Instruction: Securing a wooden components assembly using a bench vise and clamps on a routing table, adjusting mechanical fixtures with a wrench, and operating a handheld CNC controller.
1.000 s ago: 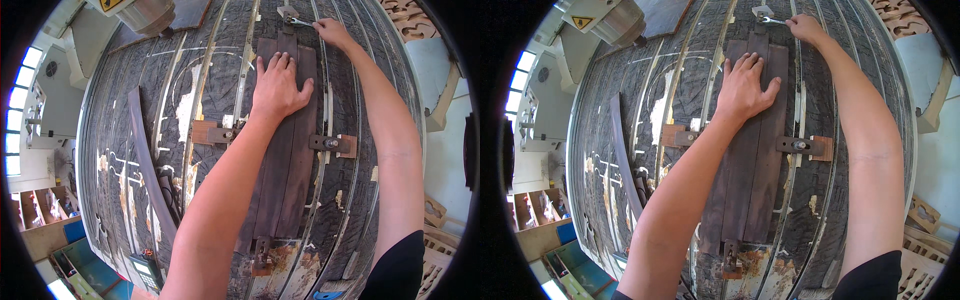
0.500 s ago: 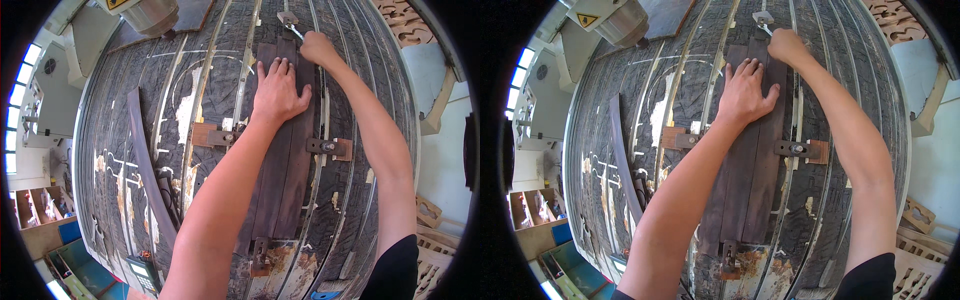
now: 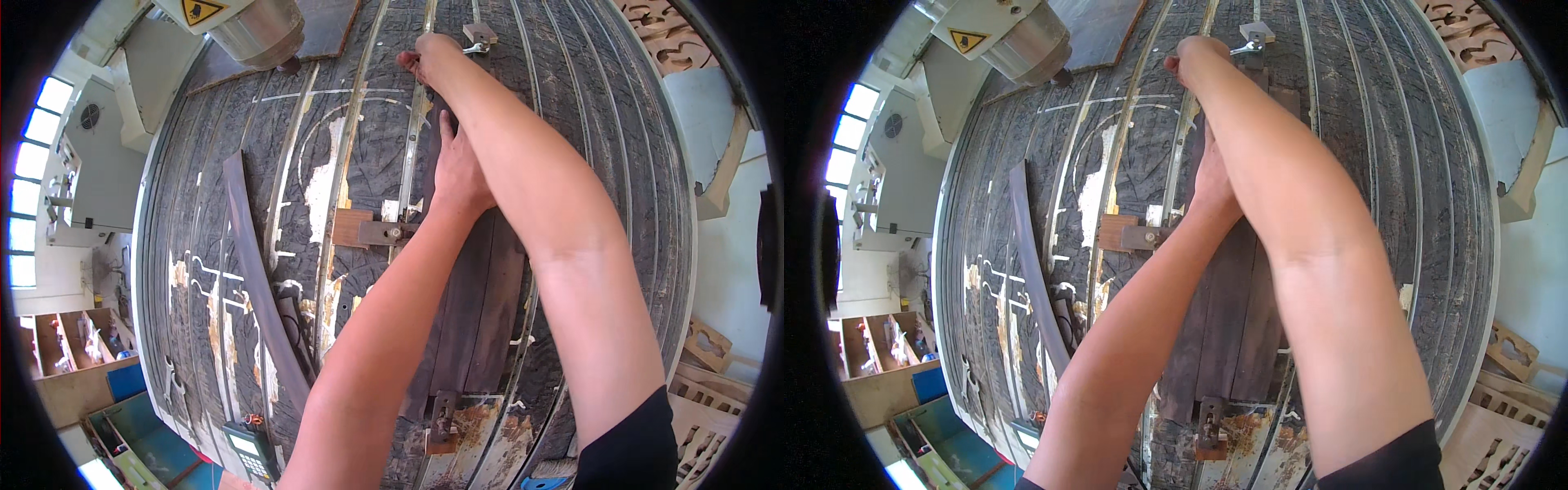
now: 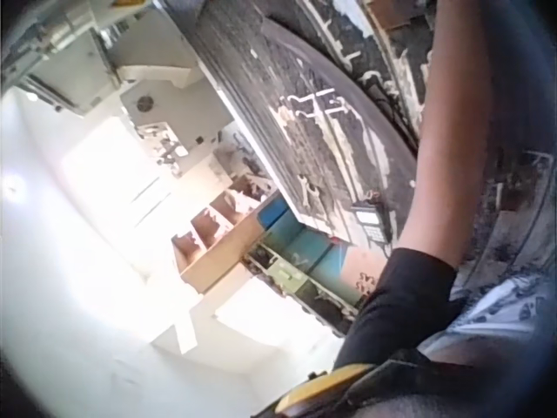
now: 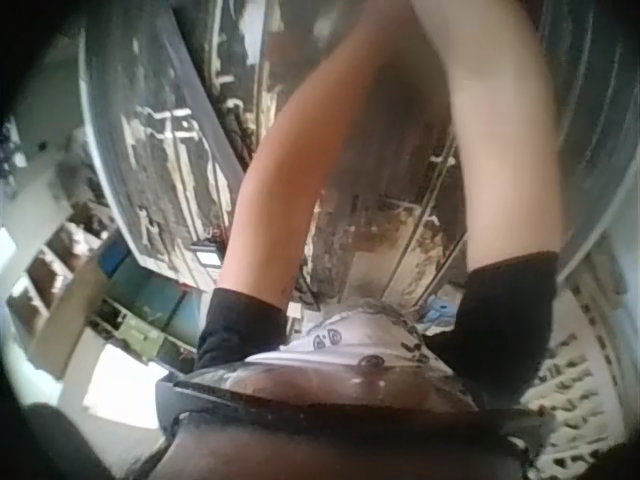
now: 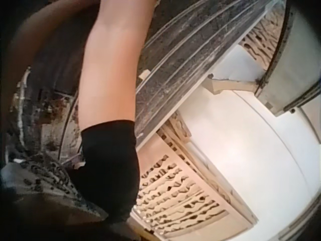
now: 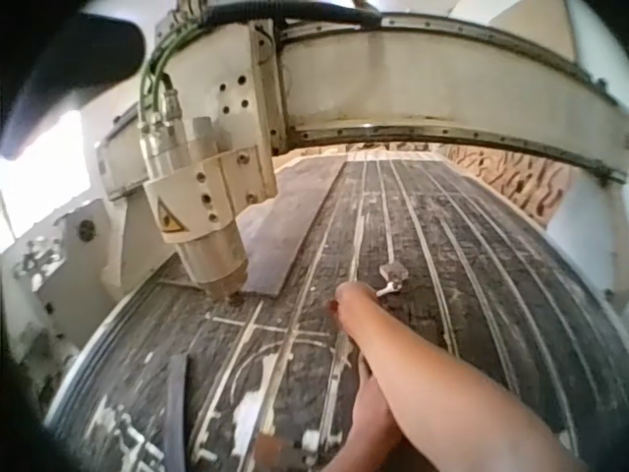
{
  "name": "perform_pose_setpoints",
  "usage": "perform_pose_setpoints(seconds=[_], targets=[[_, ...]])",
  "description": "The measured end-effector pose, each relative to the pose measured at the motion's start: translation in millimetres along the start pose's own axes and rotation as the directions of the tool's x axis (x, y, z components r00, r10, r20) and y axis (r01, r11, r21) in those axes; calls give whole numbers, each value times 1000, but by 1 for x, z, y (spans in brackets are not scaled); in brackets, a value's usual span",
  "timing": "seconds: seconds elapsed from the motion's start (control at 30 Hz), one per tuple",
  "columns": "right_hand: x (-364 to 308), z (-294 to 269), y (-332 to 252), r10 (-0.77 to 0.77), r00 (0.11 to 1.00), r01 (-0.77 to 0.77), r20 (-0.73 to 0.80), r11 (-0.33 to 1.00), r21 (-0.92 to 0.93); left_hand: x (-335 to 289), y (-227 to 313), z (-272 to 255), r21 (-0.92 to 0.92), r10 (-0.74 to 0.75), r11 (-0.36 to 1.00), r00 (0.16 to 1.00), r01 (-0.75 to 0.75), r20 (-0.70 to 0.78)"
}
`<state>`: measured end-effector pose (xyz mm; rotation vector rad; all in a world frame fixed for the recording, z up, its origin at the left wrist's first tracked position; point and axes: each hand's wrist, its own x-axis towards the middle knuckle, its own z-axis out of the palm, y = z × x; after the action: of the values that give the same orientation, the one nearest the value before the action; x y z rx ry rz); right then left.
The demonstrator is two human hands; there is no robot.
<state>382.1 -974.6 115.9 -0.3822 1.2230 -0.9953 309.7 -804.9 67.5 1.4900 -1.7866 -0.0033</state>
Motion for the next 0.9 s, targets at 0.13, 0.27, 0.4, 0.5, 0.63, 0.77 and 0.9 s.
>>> perform_pose_setpoints(seconds=[0.13, 0.27, 0.4, 0.5, 0.63, 0.77, 0.9], targets=[[-4, -16, -8, -7, 958, -26, 287, 993, 111, 14, -8, -1, -21, -66, 997, 981, 71, 182], [-101, -56, -7, 130, 856, 65, 501, 933, -353, 4, -17, -18, 47, -112, 993, 975, 105, 194], [-105, -148, -62, -113, 813, 480, 572, 687, -546, 12, 3, -5, 10, -120, 993, 987, 120, 107], [-114, -216, -81, -326, 745, 667, 582, 371, -646, 10, 4, 0, 109, -131, 987, 986, 119, 102], [-231, -301, -72, -401, 658, 733, 637, 151, -663, 4, -9, 12, 153, -106, 984, 991, 92, 81], [-354, -365, -31, -235, 706, 701, 668, 102, -705, 6, -29, -9, 187, -124, 976, 991, 113, 47], [-427, -429, 24, -152, 803, 595, 576, 177, -784, 24, -21, -27, 74, -202, 979, 951, 189, 236]])
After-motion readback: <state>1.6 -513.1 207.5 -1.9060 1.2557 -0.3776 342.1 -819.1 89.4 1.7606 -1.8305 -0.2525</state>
